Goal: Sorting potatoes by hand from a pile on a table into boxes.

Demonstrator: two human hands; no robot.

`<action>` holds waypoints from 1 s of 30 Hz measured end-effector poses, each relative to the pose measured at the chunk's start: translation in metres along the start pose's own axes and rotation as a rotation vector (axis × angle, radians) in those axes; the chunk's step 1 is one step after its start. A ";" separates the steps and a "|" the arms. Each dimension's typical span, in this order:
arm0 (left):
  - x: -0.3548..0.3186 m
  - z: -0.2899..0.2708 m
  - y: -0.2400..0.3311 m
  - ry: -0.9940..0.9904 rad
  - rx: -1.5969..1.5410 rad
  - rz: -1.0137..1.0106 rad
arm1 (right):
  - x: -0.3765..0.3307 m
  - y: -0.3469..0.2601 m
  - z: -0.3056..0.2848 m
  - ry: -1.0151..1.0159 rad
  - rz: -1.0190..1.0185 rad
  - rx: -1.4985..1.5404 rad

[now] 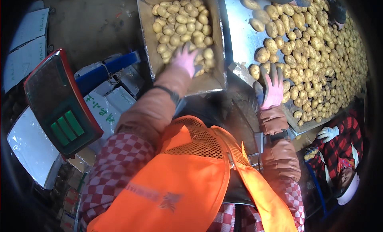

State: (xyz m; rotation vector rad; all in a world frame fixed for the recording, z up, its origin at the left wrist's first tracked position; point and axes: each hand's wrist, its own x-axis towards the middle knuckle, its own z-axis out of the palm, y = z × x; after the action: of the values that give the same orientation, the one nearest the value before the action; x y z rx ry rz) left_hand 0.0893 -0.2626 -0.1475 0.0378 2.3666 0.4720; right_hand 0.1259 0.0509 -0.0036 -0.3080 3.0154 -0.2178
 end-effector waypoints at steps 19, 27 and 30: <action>-0.012 -0.020 -0.045 0.254 -0.095 -0.164 | 0.004 -0.001 -0.001 0.037 -0.054 0.037; 0.014 0.020 -0.007 0.189 0.036 0.069 | 0.001 -0.001 0.001 0.056 -0.051 0.044; 0.032 0.027 -0.012 0.085 -0.015 -0.049 | 0.001 -0.001 0.001 0.041 -0.035 0.023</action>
State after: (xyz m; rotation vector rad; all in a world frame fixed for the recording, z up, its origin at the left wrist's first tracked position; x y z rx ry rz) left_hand 0.0843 -0.2605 -0.1903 -0.0480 2.4405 0.4756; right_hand 0.1252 0.0495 -0.0045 -0.3584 3.0476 -0.2653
